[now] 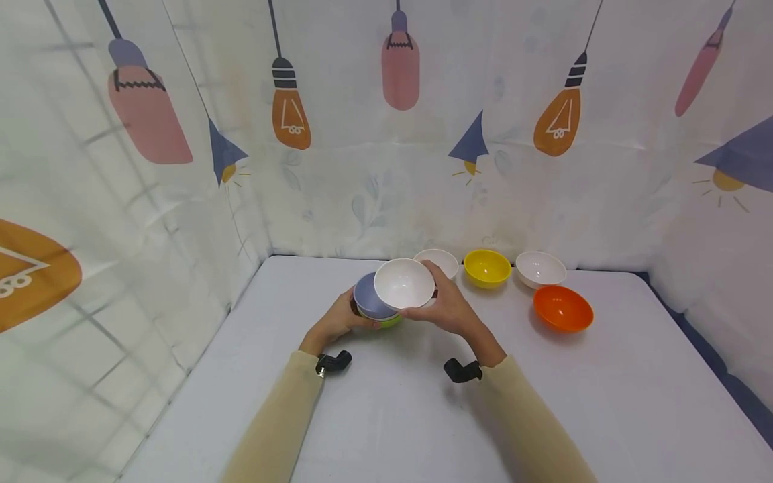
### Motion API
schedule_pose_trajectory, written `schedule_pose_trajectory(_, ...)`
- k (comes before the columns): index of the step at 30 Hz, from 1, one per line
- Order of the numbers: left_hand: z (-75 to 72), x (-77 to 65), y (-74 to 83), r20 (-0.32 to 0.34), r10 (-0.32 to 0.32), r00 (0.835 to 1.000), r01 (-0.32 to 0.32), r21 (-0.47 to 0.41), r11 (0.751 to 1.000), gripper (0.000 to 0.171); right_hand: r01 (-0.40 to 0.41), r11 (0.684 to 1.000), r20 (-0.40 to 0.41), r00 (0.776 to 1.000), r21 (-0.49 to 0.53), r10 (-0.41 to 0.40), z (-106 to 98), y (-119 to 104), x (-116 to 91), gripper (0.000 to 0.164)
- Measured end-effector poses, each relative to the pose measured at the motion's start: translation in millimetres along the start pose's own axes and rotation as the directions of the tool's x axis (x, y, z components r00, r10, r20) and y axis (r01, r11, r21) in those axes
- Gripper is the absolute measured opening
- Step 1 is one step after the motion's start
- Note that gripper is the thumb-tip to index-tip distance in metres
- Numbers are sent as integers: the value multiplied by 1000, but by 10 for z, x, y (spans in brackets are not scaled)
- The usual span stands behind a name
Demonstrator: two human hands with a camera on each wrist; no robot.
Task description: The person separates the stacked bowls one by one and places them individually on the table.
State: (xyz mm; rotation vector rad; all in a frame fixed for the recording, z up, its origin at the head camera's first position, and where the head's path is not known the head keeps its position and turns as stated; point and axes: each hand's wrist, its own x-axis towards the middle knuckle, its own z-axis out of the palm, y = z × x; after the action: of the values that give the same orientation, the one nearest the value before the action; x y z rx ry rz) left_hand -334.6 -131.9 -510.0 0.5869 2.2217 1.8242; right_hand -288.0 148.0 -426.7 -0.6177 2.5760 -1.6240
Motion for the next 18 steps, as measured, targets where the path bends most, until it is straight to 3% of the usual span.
schedule_pose_trajectory(18,7,11,-20,-2,4,1000,-4,-38,999,103,-127,988,-68,990,-91,121,-288,216,-366,109)
